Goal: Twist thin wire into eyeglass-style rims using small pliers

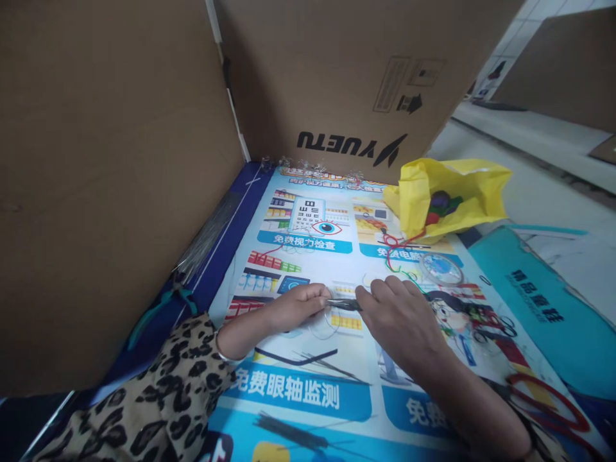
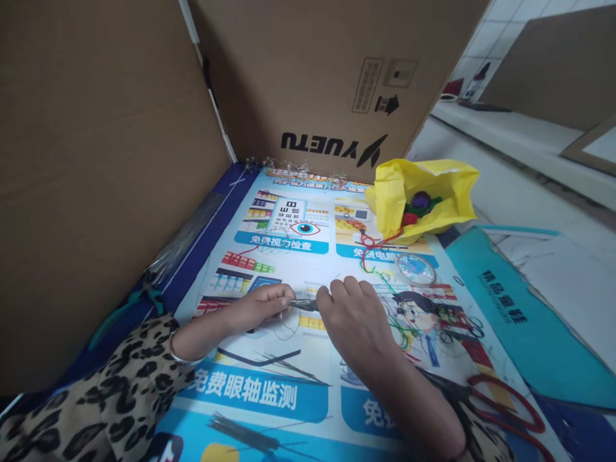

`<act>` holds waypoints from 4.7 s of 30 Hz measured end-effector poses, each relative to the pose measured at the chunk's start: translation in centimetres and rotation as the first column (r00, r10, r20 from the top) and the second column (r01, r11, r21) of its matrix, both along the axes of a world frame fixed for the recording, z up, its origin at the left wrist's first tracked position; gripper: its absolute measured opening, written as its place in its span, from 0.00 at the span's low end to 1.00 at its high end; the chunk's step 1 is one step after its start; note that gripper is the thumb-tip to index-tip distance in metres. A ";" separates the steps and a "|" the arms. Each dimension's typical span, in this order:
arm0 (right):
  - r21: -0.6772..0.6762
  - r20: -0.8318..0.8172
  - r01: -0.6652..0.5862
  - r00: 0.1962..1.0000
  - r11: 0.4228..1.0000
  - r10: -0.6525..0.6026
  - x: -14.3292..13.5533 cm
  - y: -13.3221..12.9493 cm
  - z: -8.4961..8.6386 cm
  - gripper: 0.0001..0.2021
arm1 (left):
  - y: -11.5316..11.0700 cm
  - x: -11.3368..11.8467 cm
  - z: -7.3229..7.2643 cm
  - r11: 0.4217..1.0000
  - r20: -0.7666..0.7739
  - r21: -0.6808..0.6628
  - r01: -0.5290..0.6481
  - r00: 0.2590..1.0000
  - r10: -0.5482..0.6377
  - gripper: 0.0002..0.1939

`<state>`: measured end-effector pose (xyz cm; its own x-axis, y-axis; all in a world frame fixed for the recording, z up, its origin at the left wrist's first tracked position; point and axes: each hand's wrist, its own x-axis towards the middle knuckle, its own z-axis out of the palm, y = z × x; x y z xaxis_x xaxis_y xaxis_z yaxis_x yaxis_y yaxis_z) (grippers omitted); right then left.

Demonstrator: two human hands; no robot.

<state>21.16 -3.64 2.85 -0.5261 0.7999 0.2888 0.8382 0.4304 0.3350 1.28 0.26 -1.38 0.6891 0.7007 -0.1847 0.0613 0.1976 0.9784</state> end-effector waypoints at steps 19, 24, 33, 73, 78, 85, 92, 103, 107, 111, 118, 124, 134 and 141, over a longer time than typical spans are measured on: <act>-0.075 -0.021 0.008 1.000 0.997 -0.009 0.1 0.1 -0.6 0.06 | 0.1 -0.3 -0.7 0.999 0.023 0.023 0.040 0.999 -0.040 0.14; -0.074 -0.016 0.026 1.000 0.997 -0.027 0.0 0.1 -0.6 0.06 | 0.0 -0.1 -0.2 0.999 -0.004 0.035 -0.016 1.000 0.016 0.15; -0.002 -0.016 0.079 0.997 0.997 -0.079 -0.4 -0.6 0.0 0.04 | -0.6 0.4 -0.1 0.993 0.101 -0.096 -0.072 0.991 0.082 0.14; -0.124 0.014 0.166 0.986 0.978 -0.165 -0.6 -0.5 0.0 0.04 | -2.1 1.3 0.0 0.933 -0.024 0.116 -0.341 0.938 0.345 0.11; -0.124 0.004 0.143 0.990 0.982 -0.144 -0.4 0.2 -0.8 0.05 | -2.1 1.5 0.5 0.927 -0.033 0.107 -0.359 0.931 0.364 0.10; -0.100 -0.072 0.103 0.991 0.990 -0.110 -0.1 1.1 -2.0 0.03 | -2.1 1.7 0.1 0.914 0.003 0.128 -0.384 0.922 0.387 0.10; -0.035 -0.093 0.056 0.994 0.998 -0.059 0.3 1.2 -2.3 0.05 | -2.2 1.7 -0.1 0.905 0.009 0.164 -0.391 0.918 0.395 0.09; 0.040 -0.097 0.042 0.995 0.998 -0.038 0.4 1.3 -2.5 0.06 | -2.3 1.6 0.3 0.907 -0.001 0.177 -0.381 0.922 0.387 0.08; 0.016 -0.104 0.040 0.994 0.999 -0.038 0.4 1.4 -2.6 0.06 | -2.3 1.6 0.4 0.906 -0.010 0.186 -0.379 0.922 0.387 0.08; 0.003 -0.108 0.028 0.994 1.000 -0.027 0.5 1.4 -2.8 0.05 | -2.3 1.5 0.4 0.905 -0.010 0.197 -0.376 0.923 0.386 0.08; -0.001 -0.095 0.017 0.995 1.000 -0.017 0.7 1.4 -2.9 0.06 | -2.2 1.4 0.2 0.920 0.021 0.145 -0.364 0.931 0.365 0.08; -0.139 -0.124 0.051 0.990 0.989 -0.068 0.6 1.3 -2.7 0.06 | -1.8 1.3 0.0 0.946 0.084 0.037 -0.322 0.944 0.318 0.08; -0.703 -0.327 -0.035 0.902 0.710 -0.280 0.8 1.7 -1.9 0.17 | -1.2 1.0 -0.4 0.988 0.199 -0.086 -0.131 0.969 0.146 0.11; -0.699 -0.402 -0.105 0.876 0.707 -0.267 1.2 1.8 -1.9 0.18 | -0.9 0.8 -1.2 0.983 0.239 -0.153 -0.102 0.961 0.137 0.10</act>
<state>22.37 -1.80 0.96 -0.4094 0.8949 -0.1774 0.8466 0.3002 -0.4395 2.08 -0.60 -2.58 0.6381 0.7607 -0.1192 -0.2119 0.3223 0.9226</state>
